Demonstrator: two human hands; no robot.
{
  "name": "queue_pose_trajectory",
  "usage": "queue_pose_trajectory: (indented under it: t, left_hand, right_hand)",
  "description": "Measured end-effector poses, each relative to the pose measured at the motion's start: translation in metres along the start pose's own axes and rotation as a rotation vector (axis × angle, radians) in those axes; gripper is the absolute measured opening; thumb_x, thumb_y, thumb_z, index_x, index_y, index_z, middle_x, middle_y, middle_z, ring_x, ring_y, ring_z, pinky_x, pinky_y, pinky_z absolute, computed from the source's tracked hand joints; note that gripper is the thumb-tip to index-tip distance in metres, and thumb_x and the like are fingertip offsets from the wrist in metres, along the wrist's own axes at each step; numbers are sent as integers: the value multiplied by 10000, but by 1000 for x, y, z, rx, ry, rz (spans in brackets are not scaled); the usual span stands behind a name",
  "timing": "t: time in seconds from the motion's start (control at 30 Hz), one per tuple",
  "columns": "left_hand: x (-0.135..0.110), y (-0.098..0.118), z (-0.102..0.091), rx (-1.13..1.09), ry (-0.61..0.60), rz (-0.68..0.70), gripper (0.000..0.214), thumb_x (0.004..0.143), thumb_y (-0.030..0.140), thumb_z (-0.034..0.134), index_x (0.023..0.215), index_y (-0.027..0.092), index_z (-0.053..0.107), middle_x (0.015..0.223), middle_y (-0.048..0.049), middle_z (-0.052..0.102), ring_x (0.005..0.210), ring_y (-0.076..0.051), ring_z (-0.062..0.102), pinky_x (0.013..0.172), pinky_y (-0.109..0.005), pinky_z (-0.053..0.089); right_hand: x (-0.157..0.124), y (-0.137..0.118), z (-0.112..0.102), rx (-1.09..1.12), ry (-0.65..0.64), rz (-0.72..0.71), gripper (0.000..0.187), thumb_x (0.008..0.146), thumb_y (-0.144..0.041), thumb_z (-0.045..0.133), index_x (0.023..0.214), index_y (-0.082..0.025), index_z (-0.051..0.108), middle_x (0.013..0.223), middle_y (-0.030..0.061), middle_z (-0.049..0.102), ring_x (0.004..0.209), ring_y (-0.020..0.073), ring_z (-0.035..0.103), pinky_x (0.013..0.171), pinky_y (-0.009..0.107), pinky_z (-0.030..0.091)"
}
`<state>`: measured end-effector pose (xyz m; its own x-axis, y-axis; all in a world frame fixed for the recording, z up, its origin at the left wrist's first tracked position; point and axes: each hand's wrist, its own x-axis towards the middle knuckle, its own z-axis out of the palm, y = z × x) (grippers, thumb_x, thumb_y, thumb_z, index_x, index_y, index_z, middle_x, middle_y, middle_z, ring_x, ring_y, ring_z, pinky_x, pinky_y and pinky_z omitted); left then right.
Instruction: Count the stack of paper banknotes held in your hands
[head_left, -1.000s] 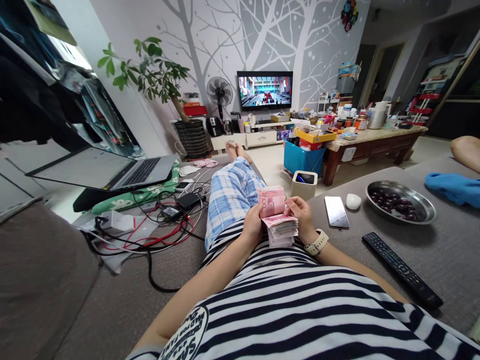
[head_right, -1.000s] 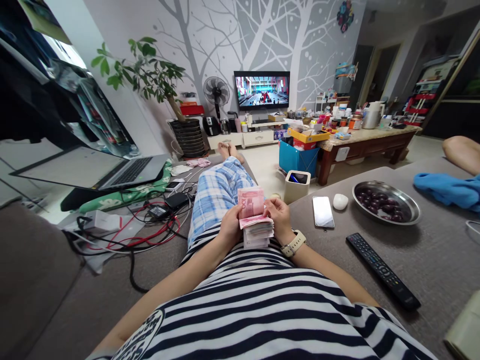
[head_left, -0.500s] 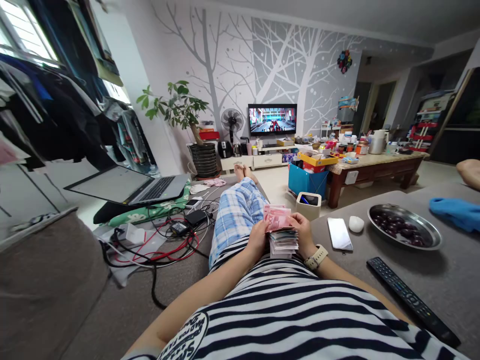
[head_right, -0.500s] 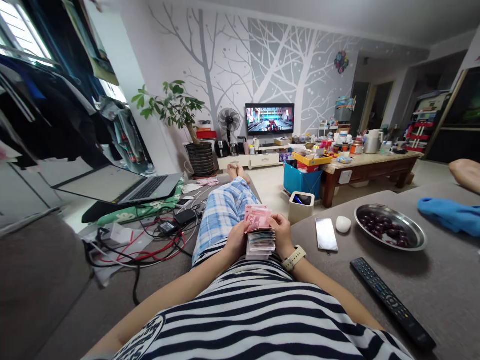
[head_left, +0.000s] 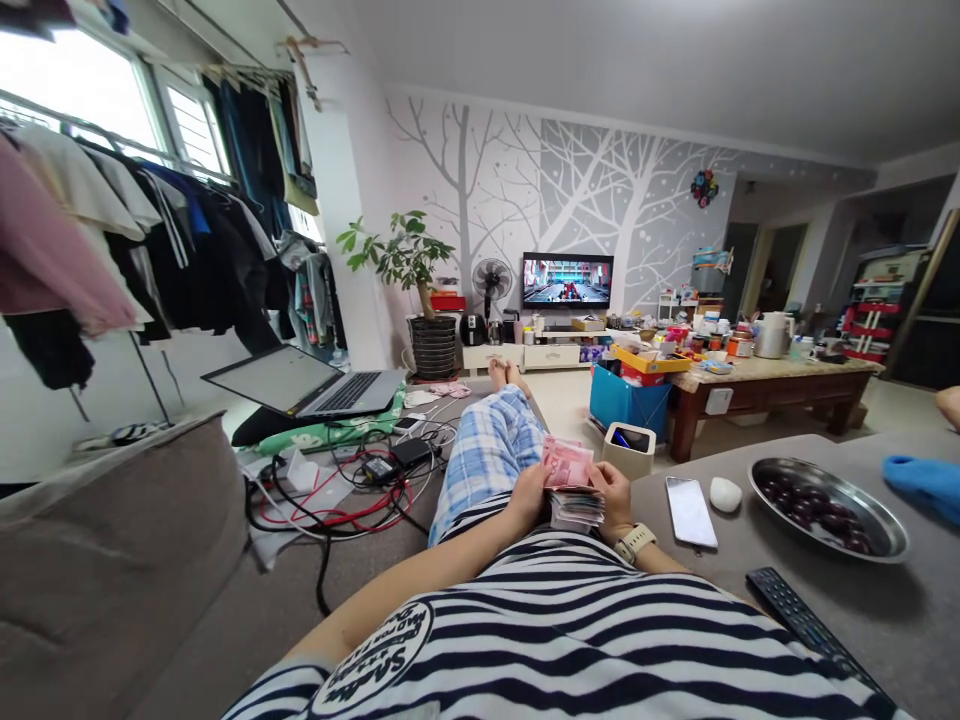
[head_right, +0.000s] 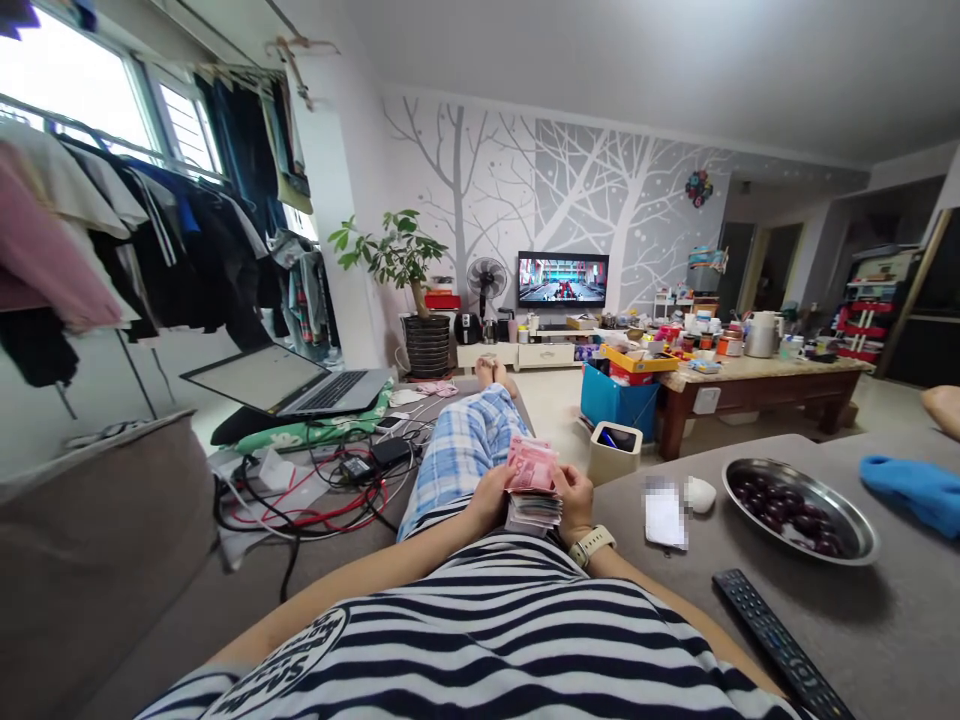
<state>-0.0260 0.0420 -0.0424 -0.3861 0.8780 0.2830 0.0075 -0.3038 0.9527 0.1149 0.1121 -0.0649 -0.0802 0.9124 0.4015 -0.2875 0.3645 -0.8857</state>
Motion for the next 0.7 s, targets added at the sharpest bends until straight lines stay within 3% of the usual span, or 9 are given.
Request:
queue_pose_trajectory:
  t: [0.43, 0.57, 0.7]
  left_hand:
    - [4, -8, 9, -190, 14, -12, 338, 683, 531, 788, 715, 214, 676, 724, -54, 708, 720, -239, 634, 749, -378, 515]
    - [6, -14, 12, -161, 94, 6, 320, 744, 520, 783, 700, 221, 678, 719, -57, 698, 753, -252, 659, 775, -384, 533]
    - [10, -13, 12, -184, 91, -74, 275, 742, 486, 775, 761, 220, 710, 792, -52, 738, 826, -268, 680, 836, -394, 536]
  right_hand:
    - [5, -10, 2, 63, -19, -12, 515, 668, -701, 775, 619, -207, 637, 544, 6, 573, 511, 152, 460, 502, 303, 402]
    - [11, -11, -2, 43, -28, -1, 455, 686, -634, 792, 605, -219, 625, 558, 22, 584, 532, 169, 484, 514, 319, 407]
    - [16, -14, -1, 11, -39, 38, 449, 693, -628, 784, 619, -210, 636, 582, 3, 593, 558, 158, 505, 557, 305, 428]
